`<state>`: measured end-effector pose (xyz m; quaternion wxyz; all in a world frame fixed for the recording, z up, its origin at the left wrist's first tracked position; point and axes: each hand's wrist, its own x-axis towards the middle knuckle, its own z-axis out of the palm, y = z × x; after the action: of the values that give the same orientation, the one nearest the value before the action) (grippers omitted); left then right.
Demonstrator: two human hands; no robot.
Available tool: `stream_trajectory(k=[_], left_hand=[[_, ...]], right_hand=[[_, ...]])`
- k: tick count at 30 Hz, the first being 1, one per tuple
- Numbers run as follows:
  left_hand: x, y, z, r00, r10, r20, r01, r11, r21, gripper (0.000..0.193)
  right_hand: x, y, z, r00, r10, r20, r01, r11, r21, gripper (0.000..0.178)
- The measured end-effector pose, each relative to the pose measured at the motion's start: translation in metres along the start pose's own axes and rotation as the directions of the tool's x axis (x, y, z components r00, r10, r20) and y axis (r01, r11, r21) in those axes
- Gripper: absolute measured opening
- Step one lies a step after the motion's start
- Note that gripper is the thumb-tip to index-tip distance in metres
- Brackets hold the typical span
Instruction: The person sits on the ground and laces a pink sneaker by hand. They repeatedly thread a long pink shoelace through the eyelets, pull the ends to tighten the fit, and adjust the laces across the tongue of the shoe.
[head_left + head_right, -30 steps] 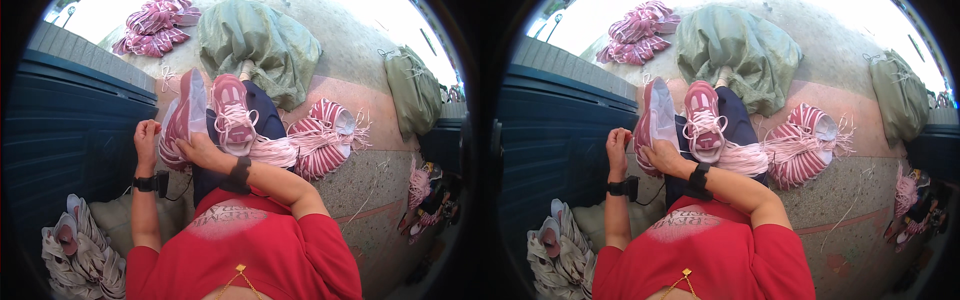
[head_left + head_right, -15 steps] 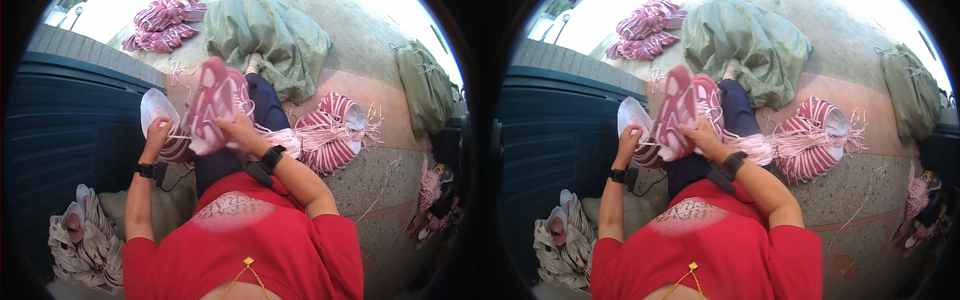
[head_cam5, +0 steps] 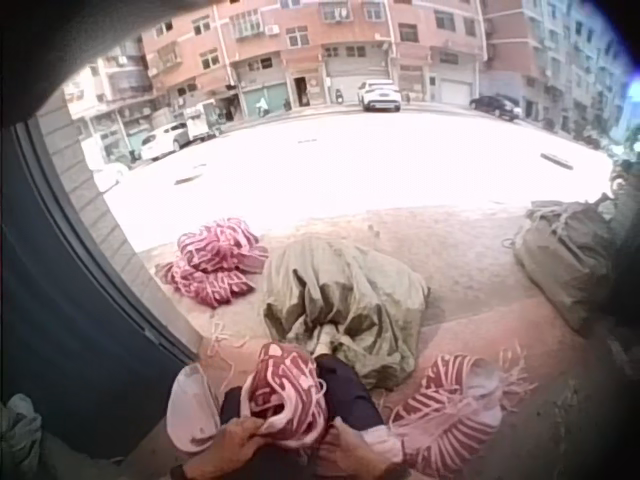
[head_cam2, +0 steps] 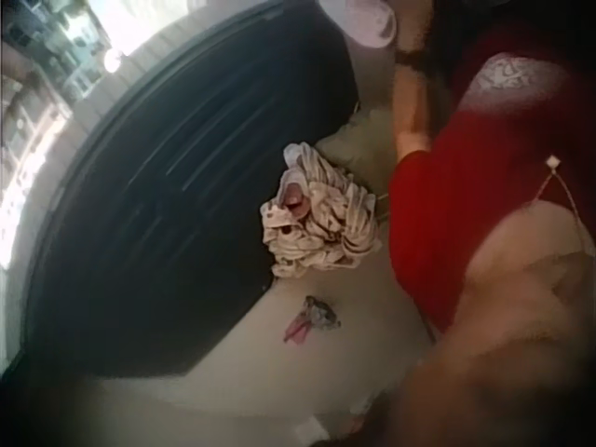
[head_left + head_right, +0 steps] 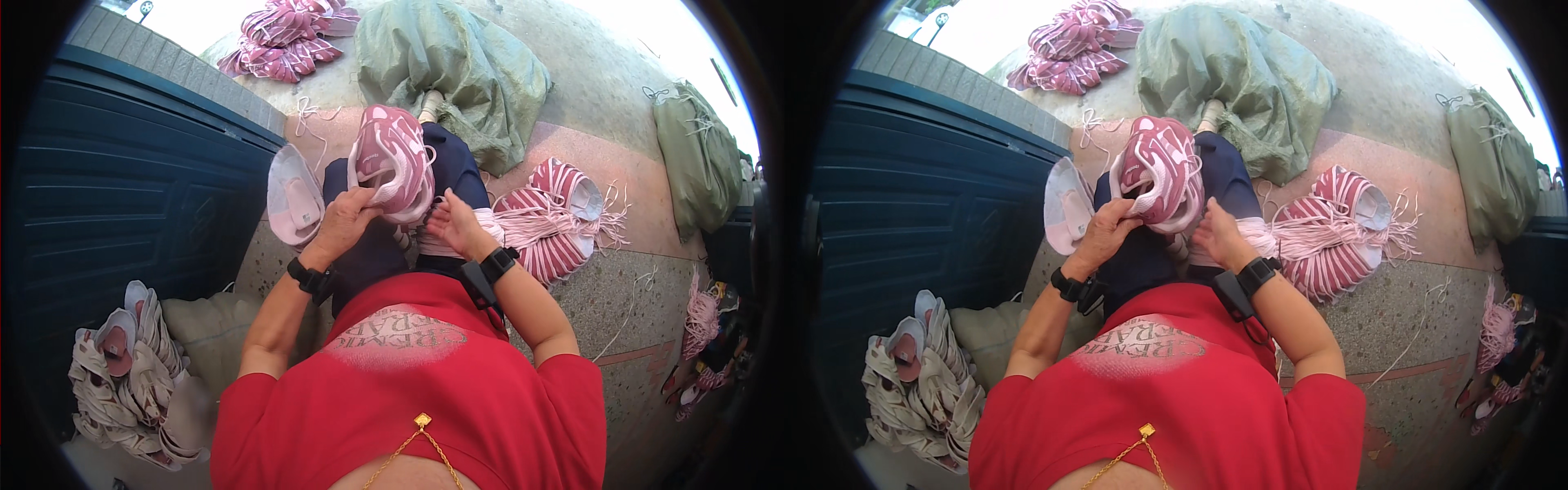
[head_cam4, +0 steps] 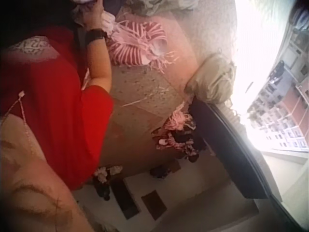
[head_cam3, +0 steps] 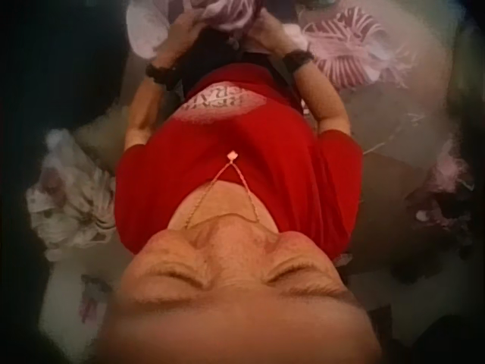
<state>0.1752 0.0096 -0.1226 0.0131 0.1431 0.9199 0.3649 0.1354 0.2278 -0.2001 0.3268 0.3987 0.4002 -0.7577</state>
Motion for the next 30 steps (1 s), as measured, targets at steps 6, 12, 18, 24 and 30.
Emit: stream_trajectory(k=[6,12,18,24,30], left_hand=[[-0.019,0.021,0.002,0.988,0.077,0.136,-0.117,0.941,0.316,0.027],[-0.008,0.018,0.037,0.971,-0.014,0.237,-0.126,0.817,0.563,0.027],[-0.002,0.013,0.053,0.981,-0.088,0.175,-0.026,0.826,0.563,0.025],[0.000,-0.009,0.026,0.920,-0.167,-0.355,0.170,0.985,-0.024,0.035],[0.023,-0.036,0.034,0.909,-0.378,-0.177,0.393,0.917,0.061,0.052]], right_hand=[[0.002,0.034,0.009,0.981,0.050,0.189,-0.084,0.980,0.179,0.060],[0.000,0.004,0.013,0.821,-0.550,0.153,0.556,0.711,-0.430,0.051],[-0.005,-0.021,0.043,0.485,-0.702,0.521,0.642,-0.119,-0.758,0.042],[-0.007,-0.008,0.056,0.480,-0.678,0.556,0.565,-0.246,-0.788,0.034],[0.000,0.003,0.052,0.452,-0.675,0.583,0.595,-0.259,-0.761,0.036]])
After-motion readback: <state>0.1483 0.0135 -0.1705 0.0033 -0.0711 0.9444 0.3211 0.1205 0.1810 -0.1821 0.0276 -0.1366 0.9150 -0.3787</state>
